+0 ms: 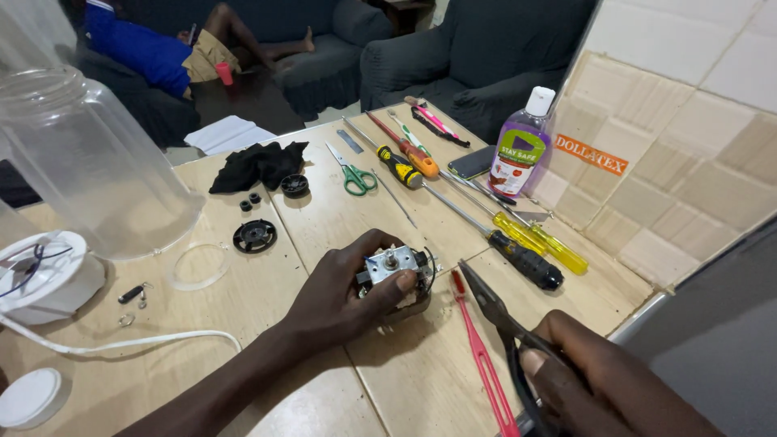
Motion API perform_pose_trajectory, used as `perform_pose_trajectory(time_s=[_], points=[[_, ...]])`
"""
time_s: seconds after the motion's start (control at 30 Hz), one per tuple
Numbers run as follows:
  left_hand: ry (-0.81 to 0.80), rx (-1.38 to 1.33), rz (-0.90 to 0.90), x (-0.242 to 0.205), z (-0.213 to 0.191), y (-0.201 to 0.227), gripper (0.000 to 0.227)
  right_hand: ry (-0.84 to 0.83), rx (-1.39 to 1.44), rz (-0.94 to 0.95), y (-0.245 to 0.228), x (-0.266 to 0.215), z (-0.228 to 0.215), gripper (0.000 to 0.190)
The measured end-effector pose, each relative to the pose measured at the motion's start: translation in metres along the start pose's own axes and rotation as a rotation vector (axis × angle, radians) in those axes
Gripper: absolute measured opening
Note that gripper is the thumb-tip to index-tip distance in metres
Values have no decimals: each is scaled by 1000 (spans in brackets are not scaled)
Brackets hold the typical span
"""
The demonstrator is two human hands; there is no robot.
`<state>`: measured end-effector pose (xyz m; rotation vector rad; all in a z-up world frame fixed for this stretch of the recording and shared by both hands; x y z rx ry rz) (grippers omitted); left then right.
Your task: Repairing and cleaning a small electric motor using various hand tools on a workbench
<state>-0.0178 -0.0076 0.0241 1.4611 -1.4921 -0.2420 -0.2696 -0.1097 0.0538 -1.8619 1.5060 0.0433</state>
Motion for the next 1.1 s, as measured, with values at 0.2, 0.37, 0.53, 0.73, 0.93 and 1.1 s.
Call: perform_pose_trajectory(time_s=[0.2, 0.37, 0.53, 0.73, 0.93, 1.1], points=[[6, -23, 28, 0, 0, 1, 51, -120, -149, 54, -12, 1, -1, 25], [-8, 2, 41, 0, 1, -4, 47, -37, -292, -25, -16, 0, 5, 36], [-5, -23, 93, -1, 1, 1, 48, -175, -128, 3, -46, -17, 2, 32], [-7, 4, 84, -1, 0, -3, 47, -442, 335, 58, -41, -7, 16, 21], [3, -7, 113, -1, 2, -4, 49, -398, 276, 117, -54, -10, 15, 22], [-3, -16, 113, -1, 3, -2, 44, -266, -31, 96, -67, -14, 9, 40]])
Point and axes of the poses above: each hand's wrist, its own x-axis towards the middle knuckle, its own z-axis out of the palm, y = z × x, the point moved 2 cm from there along x, towards the middle knuckle, and after that the axes turned 13 degrees about z, right-handed, at the moved point
